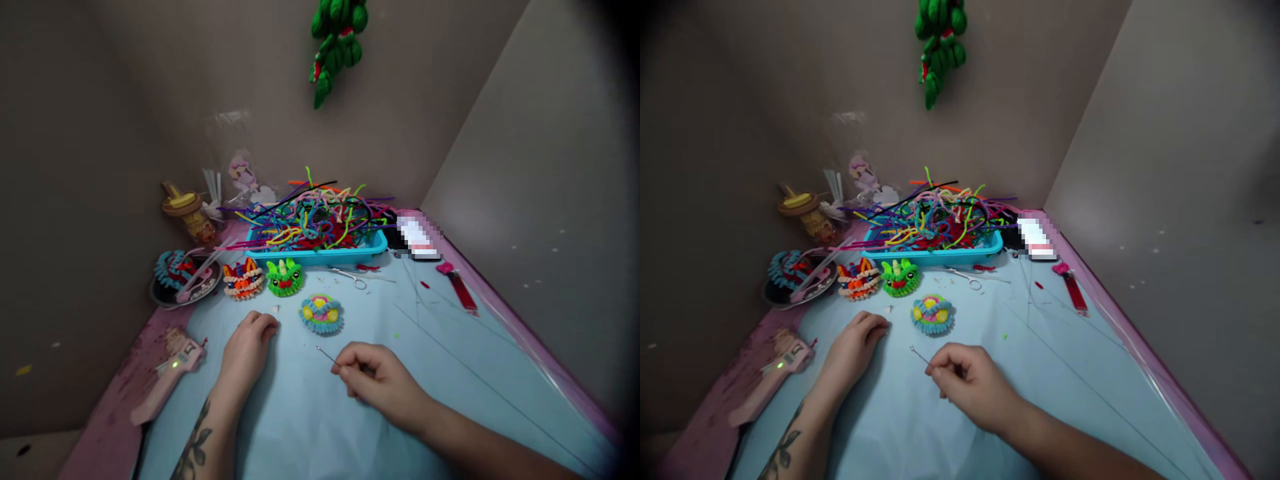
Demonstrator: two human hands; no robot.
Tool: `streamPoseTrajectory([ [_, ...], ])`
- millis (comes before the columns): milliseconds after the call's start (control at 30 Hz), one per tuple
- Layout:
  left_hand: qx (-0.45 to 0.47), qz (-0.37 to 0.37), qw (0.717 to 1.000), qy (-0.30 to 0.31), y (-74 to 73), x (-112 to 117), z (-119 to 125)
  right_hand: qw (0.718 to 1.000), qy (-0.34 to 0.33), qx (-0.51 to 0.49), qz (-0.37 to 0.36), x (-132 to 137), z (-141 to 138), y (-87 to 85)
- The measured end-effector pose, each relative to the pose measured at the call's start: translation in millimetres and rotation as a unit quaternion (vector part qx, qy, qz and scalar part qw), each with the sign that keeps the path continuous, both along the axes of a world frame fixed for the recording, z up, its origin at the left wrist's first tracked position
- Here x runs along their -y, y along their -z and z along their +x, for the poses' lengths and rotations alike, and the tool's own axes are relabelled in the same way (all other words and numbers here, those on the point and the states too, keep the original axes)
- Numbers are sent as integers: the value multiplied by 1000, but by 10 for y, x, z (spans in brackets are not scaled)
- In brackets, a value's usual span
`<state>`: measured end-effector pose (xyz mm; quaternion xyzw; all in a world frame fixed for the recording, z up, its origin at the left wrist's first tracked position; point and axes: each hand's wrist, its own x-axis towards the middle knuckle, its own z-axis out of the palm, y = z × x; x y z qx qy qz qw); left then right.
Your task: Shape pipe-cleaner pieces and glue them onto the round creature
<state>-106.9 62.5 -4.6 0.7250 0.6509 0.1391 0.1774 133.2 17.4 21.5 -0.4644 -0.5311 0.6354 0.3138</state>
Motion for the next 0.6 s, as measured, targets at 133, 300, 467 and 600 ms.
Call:
streamPoseTrajectory([
  [133, -6, -1, 1000, 0, 0, -10, 7, 1000, -8, -3, 4, 8, -2, 7],
  [300, -6, -1, 1000, 7, -30, -9, 20, 1000, -9, -1, 4, 12, -9, 22],
  [467, 9, -7, 1000, 13, -44, -22, 23, 1000, -14, 0, 6, 8, -16, 7],
  [600, 39, -5, 999, 13, -22, -39, -26, 1000, -17, 3, 2, 14, -19, -4],
])
